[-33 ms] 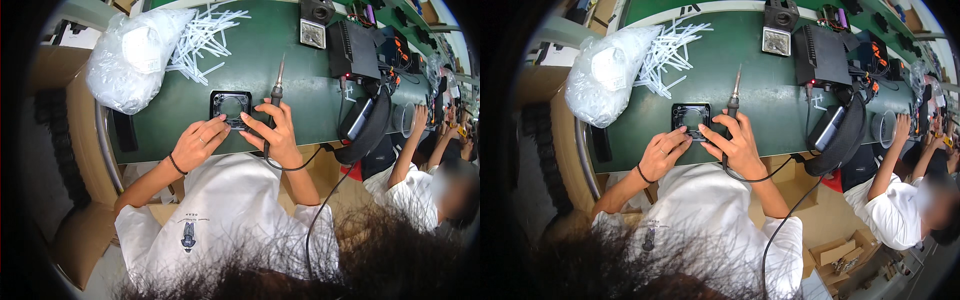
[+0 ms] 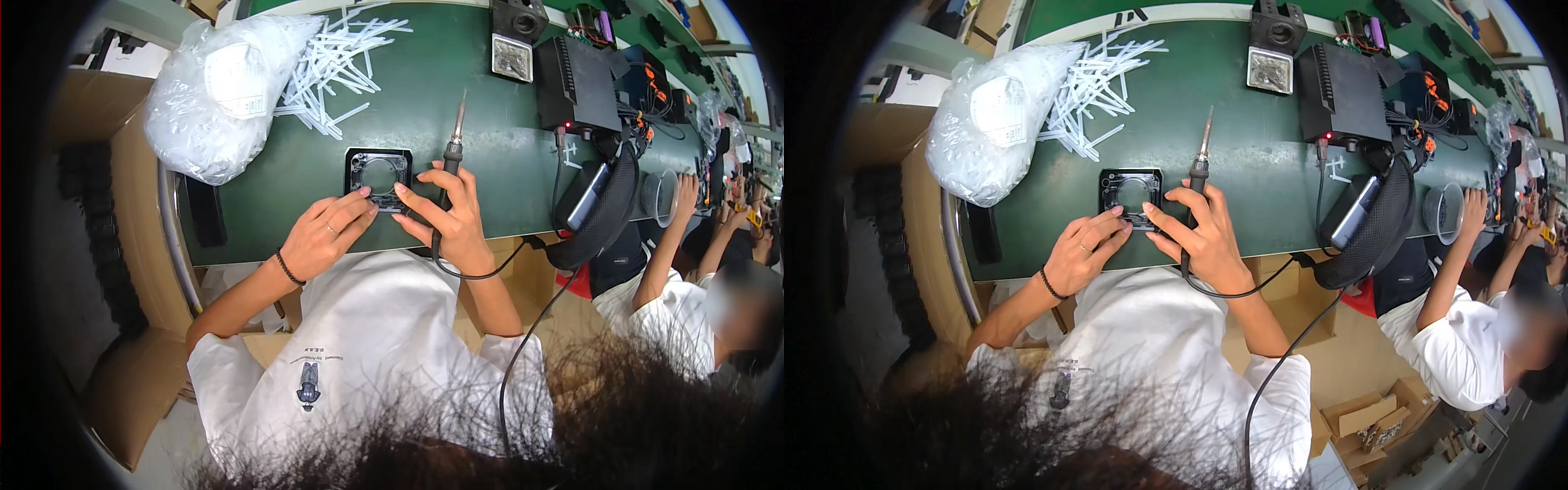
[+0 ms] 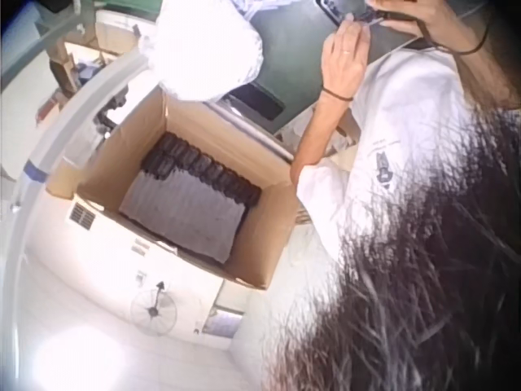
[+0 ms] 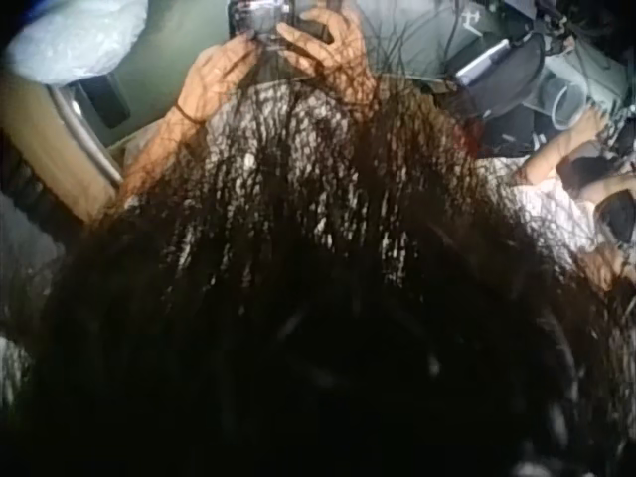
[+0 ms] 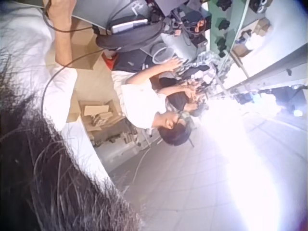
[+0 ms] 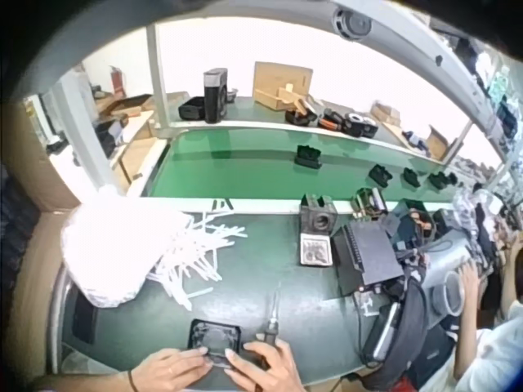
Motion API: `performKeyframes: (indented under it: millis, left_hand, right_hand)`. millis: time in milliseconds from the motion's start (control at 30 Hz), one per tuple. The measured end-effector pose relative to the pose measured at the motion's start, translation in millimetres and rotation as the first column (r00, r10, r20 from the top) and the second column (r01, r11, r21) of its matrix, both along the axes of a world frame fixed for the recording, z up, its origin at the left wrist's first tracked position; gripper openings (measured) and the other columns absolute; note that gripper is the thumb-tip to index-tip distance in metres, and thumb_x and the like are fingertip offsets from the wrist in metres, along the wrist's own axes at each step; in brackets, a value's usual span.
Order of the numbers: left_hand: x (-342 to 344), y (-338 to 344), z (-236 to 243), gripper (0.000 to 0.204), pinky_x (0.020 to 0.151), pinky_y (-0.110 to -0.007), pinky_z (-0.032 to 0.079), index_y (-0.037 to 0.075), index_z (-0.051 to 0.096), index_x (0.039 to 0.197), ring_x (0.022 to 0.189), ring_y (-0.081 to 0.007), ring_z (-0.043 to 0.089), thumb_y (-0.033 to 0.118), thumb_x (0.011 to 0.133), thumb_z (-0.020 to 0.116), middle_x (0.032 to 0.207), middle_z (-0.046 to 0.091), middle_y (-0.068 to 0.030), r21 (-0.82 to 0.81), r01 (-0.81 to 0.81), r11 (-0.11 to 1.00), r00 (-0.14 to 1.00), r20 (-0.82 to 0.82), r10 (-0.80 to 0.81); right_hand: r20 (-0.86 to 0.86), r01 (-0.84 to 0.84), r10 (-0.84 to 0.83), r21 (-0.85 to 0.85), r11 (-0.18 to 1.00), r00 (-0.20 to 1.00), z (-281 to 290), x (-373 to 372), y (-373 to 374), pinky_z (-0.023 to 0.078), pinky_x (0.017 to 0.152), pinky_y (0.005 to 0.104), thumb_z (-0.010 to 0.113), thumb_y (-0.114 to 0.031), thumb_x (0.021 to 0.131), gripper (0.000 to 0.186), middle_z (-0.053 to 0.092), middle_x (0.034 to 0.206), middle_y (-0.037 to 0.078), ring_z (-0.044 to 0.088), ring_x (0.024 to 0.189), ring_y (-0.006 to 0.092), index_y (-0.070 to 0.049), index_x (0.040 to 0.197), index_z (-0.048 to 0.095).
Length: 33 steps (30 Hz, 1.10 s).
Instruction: Apply solder or heat to small electronic components within a plastic housing using a soldering iron.
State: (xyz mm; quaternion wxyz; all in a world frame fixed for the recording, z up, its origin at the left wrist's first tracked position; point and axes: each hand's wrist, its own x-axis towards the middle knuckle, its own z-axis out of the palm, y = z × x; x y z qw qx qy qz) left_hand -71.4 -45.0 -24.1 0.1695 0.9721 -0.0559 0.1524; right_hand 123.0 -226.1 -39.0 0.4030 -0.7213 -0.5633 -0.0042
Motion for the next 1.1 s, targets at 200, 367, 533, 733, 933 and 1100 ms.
performKeyframes:
  millis: [200, 367, 533, 733, 933, 1100]
  left_hand:
    - [1, 11, 10, 0.072, 0.122, -0.048, 0.042, 0.005, 0.06, 0.149, 0.148, -0.034, 0.05, 0.003, 0.08, 0.083, 0.151, 0.056, -0.0172, -0.278, -0.066, 0.958, 0.996, 0.039, 0.08]
    - [32, 43, 21, 0.098, 0.126, -0.046, 0.037, 0.008, 0.043, 0.161, 0.15, -0.0383, 0.045, 0.005, 0.074, 0.089, 0.165, 0.043, -0.0174, -0.525, -0.132, 0.841, 0.963, -0.271, -0.018]
    - [37, 33, 7, 0.097, 0.124, -0.047, 0.039, 0.006, 0.047, 0.158, 0.147, -0.0384, 0.048, 0.007, 0.071, 0.088, 0.161, 0.047, -0.0189, -0.57, -0.181, 0.801, 0.983, -0.113, 0.141]
    - [44, 34, -1, 0.092, 0.121, -0.049, 0.043, 0.005, 0.053, 0.154, 0.145, -0.0393, 0.05, 0.009, 0.069, 0.088, 0.16, 0.047, -0.0214, -0.483, -0.242, 0.841, 0.933, 0.122, 0.339]
    - [44, 37, -4, 0.089, 0.117, -0.048, 0.049, 0.008, 0.06, 0.152, 0.142, -0.0368, 0.053, 0.005, 0.067, 0.088, 0.16, 0.047, -0.0186, -0.509, -0.235, 0.828, 0.924, 0.147, 0.353]
    - [42, 38, -8, 0.087, 0.122, -0.049, 0.045, 0.002, 0.059, 0.152, 0.146, -0.0374, 0.051, 0.009, 0.07, 0.087, 0.16, 0.046, -0.0206, -0.478, -0.248, 0.843, 0.93, 0.127, 0.345]
  right_hand:
    - [-0.025, -0.013, 0.014, 0.006, 1.0, 1.0, 2, 0, -4, 0.053, 0.101, 0.0466, 0.094, -0.015, 0.071, 0.054, 0.06, 0.13, 0.008, 0.056, 0.122, 0.0379, -0.022, 0.123, 0.082]
    - [-0.114, 0.024, 0.014, 0.331, 0.943, 0.993, -16, 1, -18, 0.058, 0.093, 0.0457, 0.074, -0.036, 0.099, 0.035, 0.056, 0.134, 0.02, 0.067, 0.108, 0.0361, -0.008, 0.122, 0.073]
    - [-0.459, 0.252, 0.073, 0.607, 0.754, 0.885, -24, 5, -25, 0.062, 0.078, 0.0433, 0.054, -0.043, 0.112, 0.043, 0.057, 0.13, 0.026, 0.072, 0.088, 0.031, 0.0, 0.117, 0.059]
    - [-0.674, 0.346, 0.157, 0.549, 0.761, 0.722, -30, 0, -36, 0.068, 0.066, 0.0366, 0.082, 0.001, 0.09, 0.029, 0.067, 0.111, 0.022, 0.076, 0.077, 0.0253, 0.003, 0.108, 0.06]
    - [-0.575, 0.215, 0.096, 0.448, 0.868, 0.813, -21, 7, -33, 0.066, 0.067, 0.032, 0.09, -0.001, 0.078, 0.023, 0.077, 0.094, 0.02, 0.078, 0.077, 0.0223, 0.001, 0.094, 0.073]
    - [-0.51, 0.12, 0.103, 0.386, 0.915, 0.854, -17, 9, -30, 0.063, 0.067, 0.029, 0.089, 0.005, 0.072, 0.024, 0.078, 0.097, 0.018, 0.078, 0.08, 0.0215, 0.0, 0.091, 0.076]
